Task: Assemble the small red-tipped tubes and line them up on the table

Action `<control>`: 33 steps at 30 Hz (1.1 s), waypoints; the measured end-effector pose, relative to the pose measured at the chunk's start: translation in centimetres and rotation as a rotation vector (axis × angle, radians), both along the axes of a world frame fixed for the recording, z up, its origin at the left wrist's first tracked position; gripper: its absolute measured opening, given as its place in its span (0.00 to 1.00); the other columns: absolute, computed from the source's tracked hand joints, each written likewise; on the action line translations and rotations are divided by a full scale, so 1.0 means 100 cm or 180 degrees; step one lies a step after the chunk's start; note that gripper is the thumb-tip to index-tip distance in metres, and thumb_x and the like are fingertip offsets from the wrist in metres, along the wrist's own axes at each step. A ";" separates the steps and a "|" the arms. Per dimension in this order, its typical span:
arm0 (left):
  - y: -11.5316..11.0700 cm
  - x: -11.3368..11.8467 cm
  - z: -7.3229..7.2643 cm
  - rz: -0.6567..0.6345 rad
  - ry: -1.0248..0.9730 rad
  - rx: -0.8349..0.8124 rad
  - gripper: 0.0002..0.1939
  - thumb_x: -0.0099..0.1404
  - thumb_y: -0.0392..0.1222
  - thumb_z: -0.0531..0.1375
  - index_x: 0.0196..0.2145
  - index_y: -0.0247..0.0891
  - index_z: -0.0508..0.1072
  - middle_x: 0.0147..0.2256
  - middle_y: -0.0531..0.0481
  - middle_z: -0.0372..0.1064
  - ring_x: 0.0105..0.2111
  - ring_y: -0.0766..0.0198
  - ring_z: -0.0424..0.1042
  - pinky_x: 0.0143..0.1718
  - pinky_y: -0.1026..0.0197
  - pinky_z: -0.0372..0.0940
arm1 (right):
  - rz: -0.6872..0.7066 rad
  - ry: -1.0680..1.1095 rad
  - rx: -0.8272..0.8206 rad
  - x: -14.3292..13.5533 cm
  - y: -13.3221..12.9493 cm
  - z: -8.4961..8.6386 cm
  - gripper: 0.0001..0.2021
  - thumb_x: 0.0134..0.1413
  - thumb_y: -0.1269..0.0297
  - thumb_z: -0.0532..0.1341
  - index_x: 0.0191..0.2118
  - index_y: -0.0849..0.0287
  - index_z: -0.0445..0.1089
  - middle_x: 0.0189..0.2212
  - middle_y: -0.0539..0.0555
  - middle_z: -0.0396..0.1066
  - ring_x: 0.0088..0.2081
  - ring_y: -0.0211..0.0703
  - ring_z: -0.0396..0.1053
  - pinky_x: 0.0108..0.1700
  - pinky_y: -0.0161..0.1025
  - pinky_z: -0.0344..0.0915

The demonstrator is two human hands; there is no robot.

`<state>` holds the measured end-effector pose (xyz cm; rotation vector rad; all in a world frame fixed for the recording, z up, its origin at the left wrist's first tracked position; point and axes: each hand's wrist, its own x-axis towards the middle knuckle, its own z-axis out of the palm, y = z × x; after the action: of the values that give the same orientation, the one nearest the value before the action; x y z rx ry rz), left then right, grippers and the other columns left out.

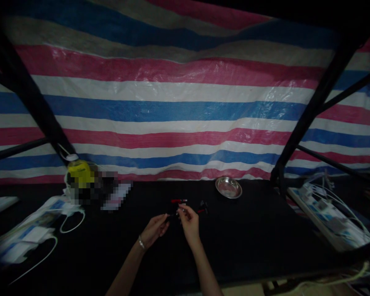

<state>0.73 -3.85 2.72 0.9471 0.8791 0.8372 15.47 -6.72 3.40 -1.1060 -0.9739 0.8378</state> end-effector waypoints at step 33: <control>0.013 -0.014 -0.014 0.0317 0.1776 0.1785 0.15 0.52 0.52 0.57 0.26 0.37 0.73 0.23 0.51 0.70 0.25 0.63 0.69 0.28 0.62 0.64 | 0.0067 -0.1734 -0.0387 0.027 -0.012 -0.028 0.06 0.47 0.68 0.61 0.31 0.54 0.75 0.29 0.52 0.69 0.32 0.42 0.68 0.37 0.38 0.64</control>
<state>-0.65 -2.51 1.35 1.6907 1.2007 0.9426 18.19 -7.96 0.64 -1.4715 -1.3978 0.6260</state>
